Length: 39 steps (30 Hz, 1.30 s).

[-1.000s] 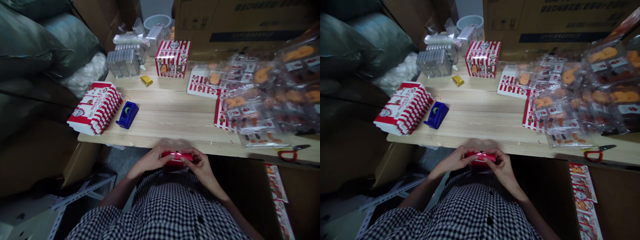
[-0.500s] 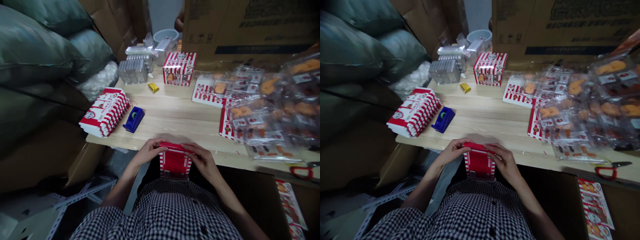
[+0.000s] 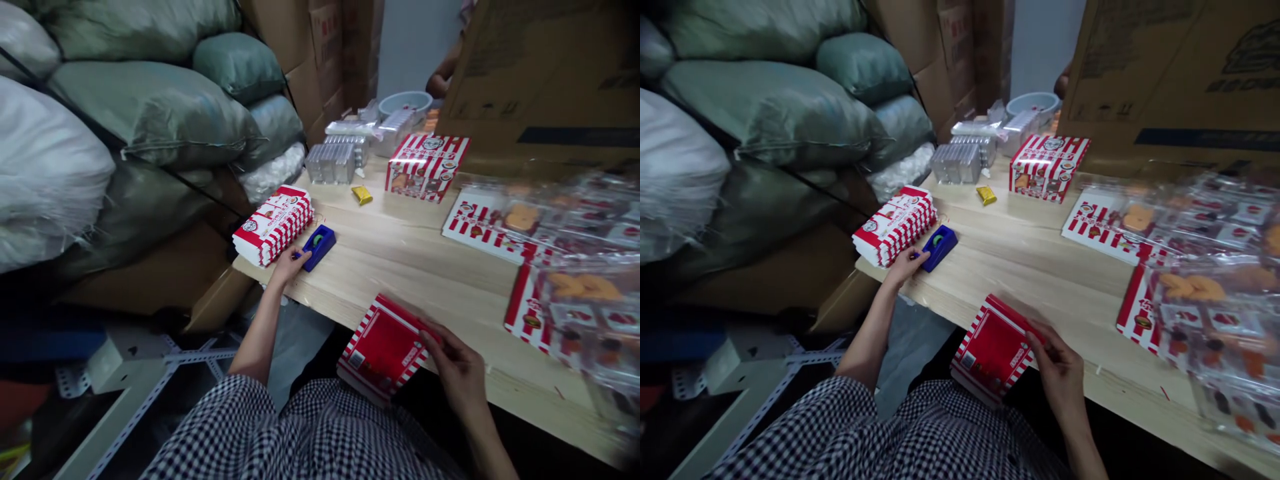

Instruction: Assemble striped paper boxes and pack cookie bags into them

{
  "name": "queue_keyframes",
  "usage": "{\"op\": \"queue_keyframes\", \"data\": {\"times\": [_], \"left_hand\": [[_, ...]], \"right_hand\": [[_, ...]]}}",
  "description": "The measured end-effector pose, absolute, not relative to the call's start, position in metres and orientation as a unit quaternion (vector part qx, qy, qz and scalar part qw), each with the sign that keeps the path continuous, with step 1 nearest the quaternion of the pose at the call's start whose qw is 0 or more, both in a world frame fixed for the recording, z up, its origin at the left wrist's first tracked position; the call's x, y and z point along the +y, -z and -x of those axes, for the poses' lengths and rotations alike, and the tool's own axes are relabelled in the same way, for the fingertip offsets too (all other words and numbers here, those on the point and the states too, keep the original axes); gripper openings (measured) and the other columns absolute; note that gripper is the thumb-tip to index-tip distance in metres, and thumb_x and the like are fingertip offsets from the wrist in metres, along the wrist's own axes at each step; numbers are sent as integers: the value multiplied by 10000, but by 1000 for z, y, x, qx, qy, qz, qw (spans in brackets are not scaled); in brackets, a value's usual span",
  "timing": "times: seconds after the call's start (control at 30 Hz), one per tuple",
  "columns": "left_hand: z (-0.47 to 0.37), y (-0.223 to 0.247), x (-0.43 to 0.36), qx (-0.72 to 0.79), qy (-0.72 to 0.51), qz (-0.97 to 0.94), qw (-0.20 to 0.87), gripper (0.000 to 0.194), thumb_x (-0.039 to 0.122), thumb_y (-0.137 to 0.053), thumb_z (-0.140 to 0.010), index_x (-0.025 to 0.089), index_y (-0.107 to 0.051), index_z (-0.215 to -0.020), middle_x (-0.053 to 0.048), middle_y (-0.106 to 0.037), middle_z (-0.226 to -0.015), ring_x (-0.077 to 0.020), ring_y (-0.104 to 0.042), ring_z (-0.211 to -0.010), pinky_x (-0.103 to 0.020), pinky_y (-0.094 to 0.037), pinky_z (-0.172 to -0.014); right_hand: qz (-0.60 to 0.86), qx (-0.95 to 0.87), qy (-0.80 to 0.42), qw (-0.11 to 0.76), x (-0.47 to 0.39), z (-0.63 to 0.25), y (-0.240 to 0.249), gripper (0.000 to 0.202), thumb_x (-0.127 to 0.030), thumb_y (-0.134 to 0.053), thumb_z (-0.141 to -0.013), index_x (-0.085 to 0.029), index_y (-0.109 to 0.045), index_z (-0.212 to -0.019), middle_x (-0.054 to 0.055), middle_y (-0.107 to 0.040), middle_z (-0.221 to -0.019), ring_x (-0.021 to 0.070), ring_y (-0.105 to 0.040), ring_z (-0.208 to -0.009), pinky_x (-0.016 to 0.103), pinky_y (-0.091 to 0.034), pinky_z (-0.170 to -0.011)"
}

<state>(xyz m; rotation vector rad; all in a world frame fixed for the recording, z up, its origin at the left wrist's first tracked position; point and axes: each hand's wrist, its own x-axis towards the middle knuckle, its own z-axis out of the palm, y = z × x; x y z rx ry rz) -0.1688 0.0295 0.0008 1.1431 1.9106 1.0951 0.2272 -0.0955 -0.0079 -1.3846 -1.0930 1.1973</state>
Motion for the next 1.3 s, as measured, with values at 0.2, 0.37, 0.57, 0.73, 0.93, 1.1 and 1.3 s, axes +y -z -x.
{"op": "queue_keyframes", "data": {"times": [0.2, 0.37, 0.57, 0.73, 0.93, 1.1, 1.3], "left_hand": [[174, -8, 35, 691, -470, -372, 404, 424, 494, -826, -585, 129, -698, -760, -53, -691, -731, -140, -586, -590, -263, -457, -548], [175, -4, 17, 655, -527, -347, 417, 433, 501, -783, -634, 124, -715, -835, -127, -737, -945, -195, -681, -808, -325, -556, -695], [167, 21, -5, 668, -564, -350, 336, 280, 397, -750, -674, 138, -644, -666, -131, -724, -1091, -218, -675, -971, -359, -532, -885], [154, 8, -21, 689, -576, -366, 244, 197, 335, -716, -737, 151, -661, -691, -97, -727, -958, -216, -648, -962, -337, -492, -918], [57, -77, -59, 565, -620, -438, 323, 183, 352, -684, -853, 189, -716, -931, -10, -690, -778, -153, -657, -733, -283, -534, -763], [-31, -121, -80, 455, -597, -428, 504, 249, 337, -743, -823, 228, -740, -1047, -16, -711, -759, -156, -674, -675, -294, -564, -695], [-51, -107, -69, 417, -598, -365, 579, 811, 324, -784, -791, 260, -368, -1484, 21, -704, -750, -125, -673, -660, -268, -559, -722]], "right_hand": [[569, -428, -500, 493, -103, -225, 0, 342, -424, -783, -763, -254, -778, -1059, 65, -759, -1122, 267, -693, -1059, 424, -528, -997], [577, -419, -495, 498, -105, -225, -11, 346, -419, -776, -776, -255, -771, -1081, 54, -773, -1077, 228, -719, -950, 344, -586, -861], [590, -414, -455, 523, -97, -224, -19, 440, -409, -784, -777, -205, -742, -1164, 58, -777, -874, 193, -701, -745, 294, -574, -683], [577, -470, -312, 591, -95, -216, -57, 336, -326, -768, -815, -227, -753, -1135, 38, -756, -863, 153, -666, -690, 271, -548, -654], [497, -623, -140, 587, -98, -197, -88, 371, -145, -639, -905, -342, -701, -1213, 55, -694, -1232, 260, -663, -1123, 478, -526, -994], [463, -689, -116, 546, -96, -190, -75, 504, -96, -567, -936, -394, -604, -1341, 50, -634, -1334, 262, -641, -1191, 463, -546, -999], [441, -704, -137, 540, -95, -193, -68, 515, -79, -549, -939, -367, -591, -1363, 66, -616, -1357, 262, -618, -1225, 463, -540, -1018]]}}
